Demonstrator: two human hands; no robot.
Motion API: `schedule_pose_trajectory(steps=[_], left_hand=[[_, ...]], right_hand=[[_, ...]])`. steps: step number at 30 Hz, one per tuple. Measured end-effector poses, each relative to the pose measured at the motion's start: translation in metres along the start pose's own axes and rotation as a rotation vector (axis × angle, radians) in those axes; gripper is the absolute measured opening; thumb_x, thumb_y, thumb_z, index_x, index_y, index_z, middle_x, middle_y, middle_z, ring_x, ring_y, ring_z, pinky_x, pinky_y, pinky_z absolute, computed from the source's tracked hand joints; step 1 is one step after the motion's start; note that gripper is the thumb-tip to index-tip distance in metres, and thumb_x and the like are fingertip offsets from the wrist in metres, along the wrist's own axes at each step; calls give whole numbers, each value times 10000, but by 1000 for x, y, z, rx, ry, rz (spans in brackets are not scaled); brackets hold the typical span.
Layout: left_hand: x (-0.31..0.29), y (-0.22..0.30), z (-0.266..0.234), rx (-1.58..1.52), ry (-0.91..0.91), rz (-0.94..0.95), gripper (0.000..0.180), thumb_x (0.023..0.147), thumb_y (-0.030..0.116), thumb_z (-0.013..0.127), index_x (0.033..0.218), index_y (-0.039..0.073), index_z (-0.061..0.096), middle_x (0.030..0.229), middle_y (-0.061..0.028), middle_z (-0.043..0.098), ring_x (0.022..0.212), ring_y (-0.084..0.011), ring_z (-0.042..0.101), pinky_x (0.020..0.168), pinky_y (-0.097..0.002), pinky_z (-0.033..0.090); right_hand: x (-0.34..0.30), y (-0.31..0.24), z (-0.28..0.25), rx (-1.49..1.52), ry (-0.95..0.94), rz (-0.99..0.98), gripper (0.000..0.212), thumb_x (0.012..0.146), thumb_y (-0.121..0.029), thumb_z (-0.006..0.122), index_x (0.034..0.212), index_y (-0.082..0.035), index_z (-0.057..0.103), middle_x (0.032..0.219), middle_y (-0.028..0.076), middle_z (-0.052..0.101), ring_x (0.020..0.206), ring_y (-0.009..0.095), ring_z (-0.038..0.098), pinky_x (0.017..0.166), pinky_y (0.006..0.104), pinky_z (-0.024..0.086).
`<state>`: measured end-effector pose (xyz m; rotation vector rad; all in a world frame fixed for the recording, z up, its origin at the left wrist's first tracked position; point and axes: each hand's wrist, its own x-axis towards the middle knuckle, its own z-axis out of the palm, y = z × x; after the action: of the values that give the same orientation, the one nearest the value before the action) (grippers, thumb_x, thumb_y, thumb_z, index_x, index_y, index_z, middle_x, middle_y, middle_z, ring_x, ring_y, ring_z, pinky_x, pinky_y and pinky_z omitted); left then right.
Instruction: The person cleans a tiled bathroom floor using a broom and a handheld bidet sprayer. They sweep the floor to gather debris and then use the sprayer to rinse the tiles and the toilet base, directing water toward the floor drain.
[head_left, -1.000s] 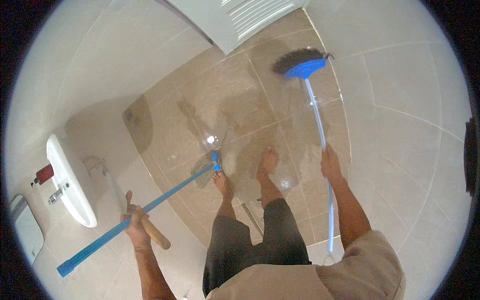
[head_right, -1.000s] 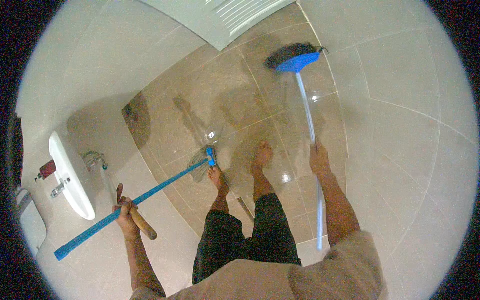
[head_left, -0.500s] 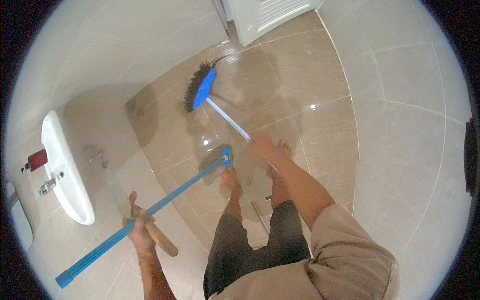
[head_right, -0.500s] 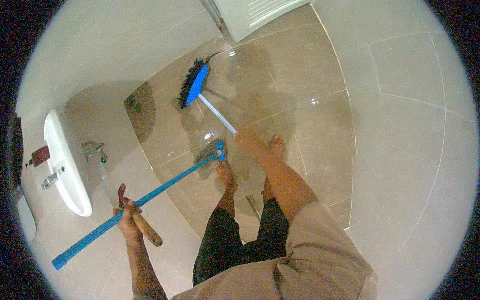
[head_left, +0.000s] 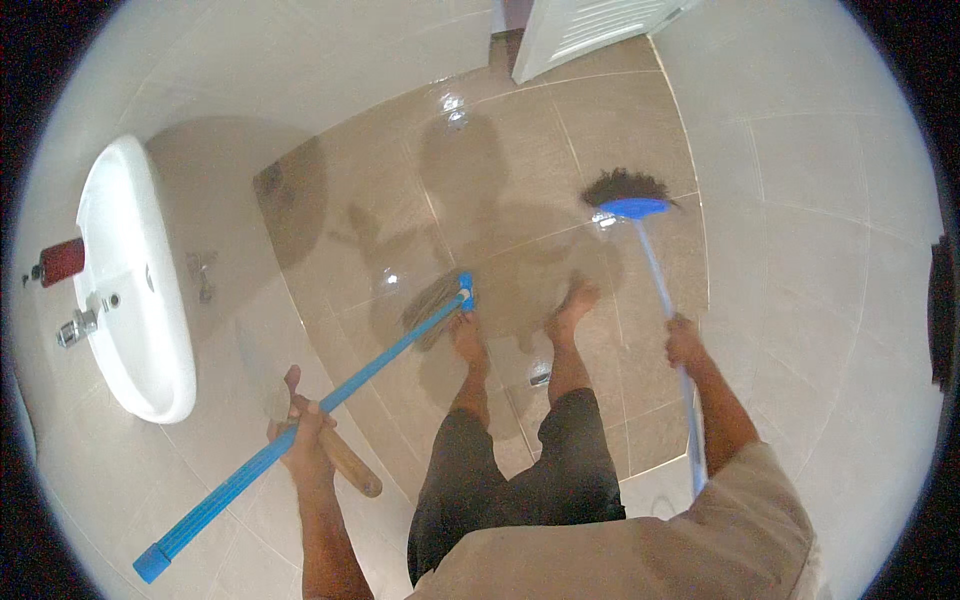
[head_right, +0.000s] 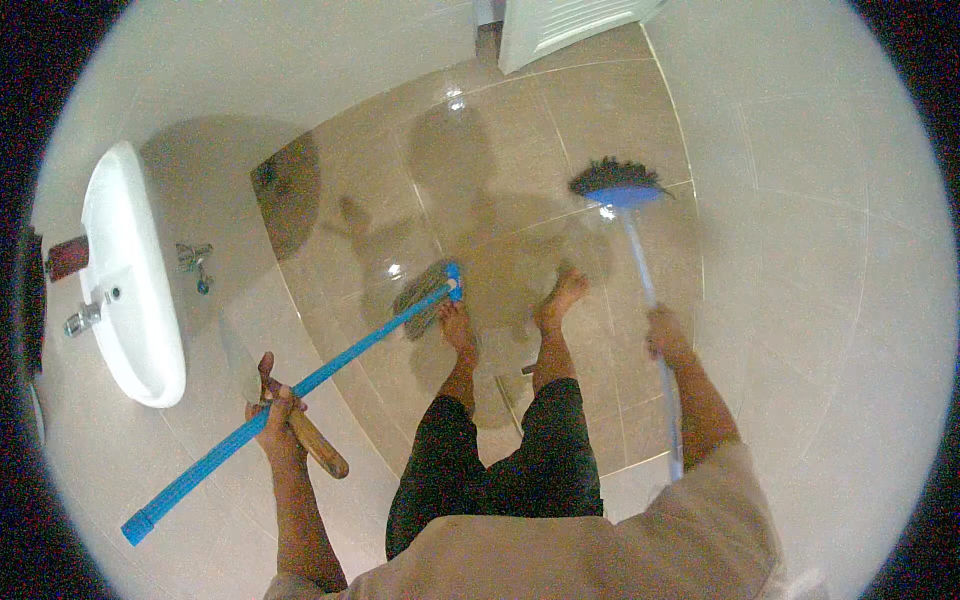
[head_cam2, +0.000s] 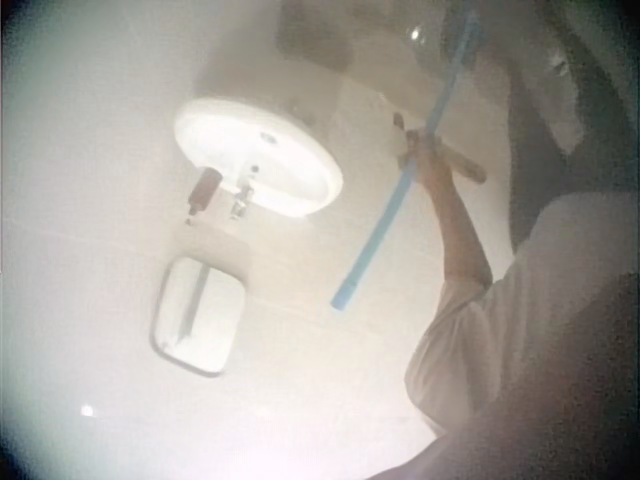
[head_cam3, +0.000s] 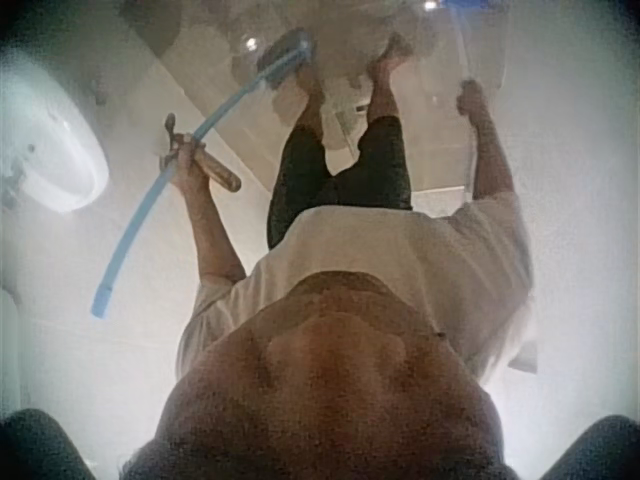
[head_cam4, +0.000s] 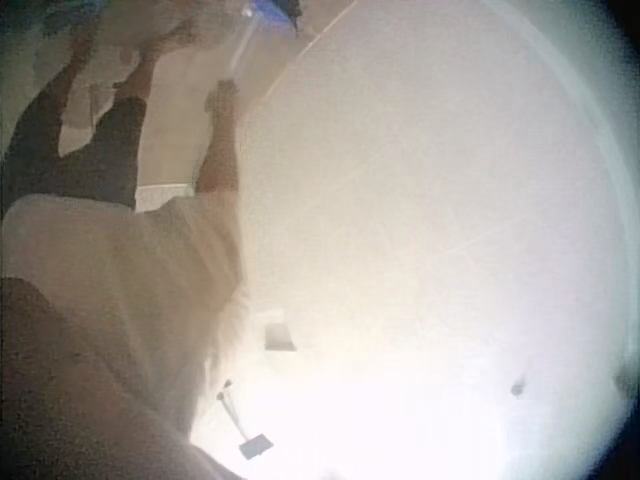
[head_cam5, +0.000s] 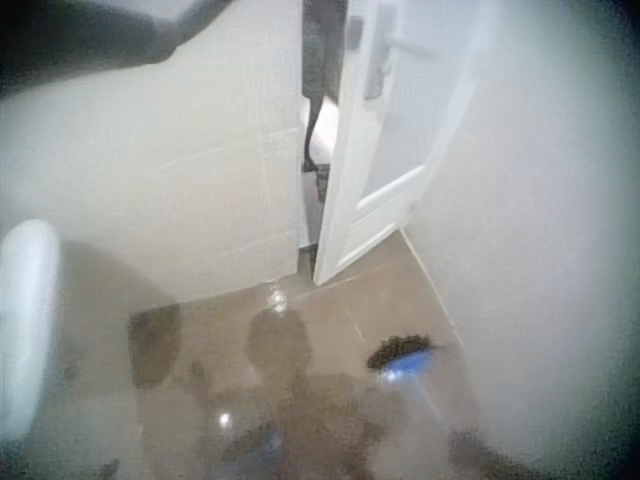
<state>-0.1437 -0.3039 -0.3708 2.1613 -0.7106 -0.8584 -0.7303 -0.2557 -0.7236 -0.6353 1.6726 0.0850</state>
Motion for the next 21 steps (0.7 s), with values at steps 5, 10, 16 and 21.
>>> schedule_pose_trajectory(steps=[5, 10, 16, 21], left_hand=[[12, -7, -1, -50, 7, 13, 577, 842, 120, 721, 1370, -31, 543, 842, -7, 587, 652, -103, 549, 610, -249, 478], [-3, 2, -23, -2, 49, 4, 376, 825, 101, 679, 1162, -49, 605, 1076, -162, 638, 692, -127, 591, 644, -272, 503], [3, -29, -16, -11, 25, -15, 441, 824, 111, 696, 1221, -46, 586, 952, -96, 603, 668, -133, 587, 610, -286, 502], [-21, -23, -7, -101, 118, -14, 580, 828, 111, 717, 1362, -44, 553, 789, -14, 569, 645, -132, 567, 590, -283, 498]], right_hand=[[116, -77, 189, -799, 353, -871, 436, 956, -166, 492, 1316, 77, 533, 1374, 363, 488, 1325, 463, 460, 1107, 521, 376], [85, -271, 295, -230, -226, -494, 441, 996, -337, 493, 1173, 51, 605, 928, 301, 661, 826, 396, 682, 739, 493, 536], [105, -256, 225, -393, 58, -667, 393, 1009, -312, 474, 1143, 35, 601, 813, 266, 669, 681, 381, 696, 601, 504, 555], [70, -308, 147, -312, 96, -623, 414, 985, -271, 506, 1254, 35, 578, 1023, 302, 672, 913, 436, 681, 790, 515, 540]])
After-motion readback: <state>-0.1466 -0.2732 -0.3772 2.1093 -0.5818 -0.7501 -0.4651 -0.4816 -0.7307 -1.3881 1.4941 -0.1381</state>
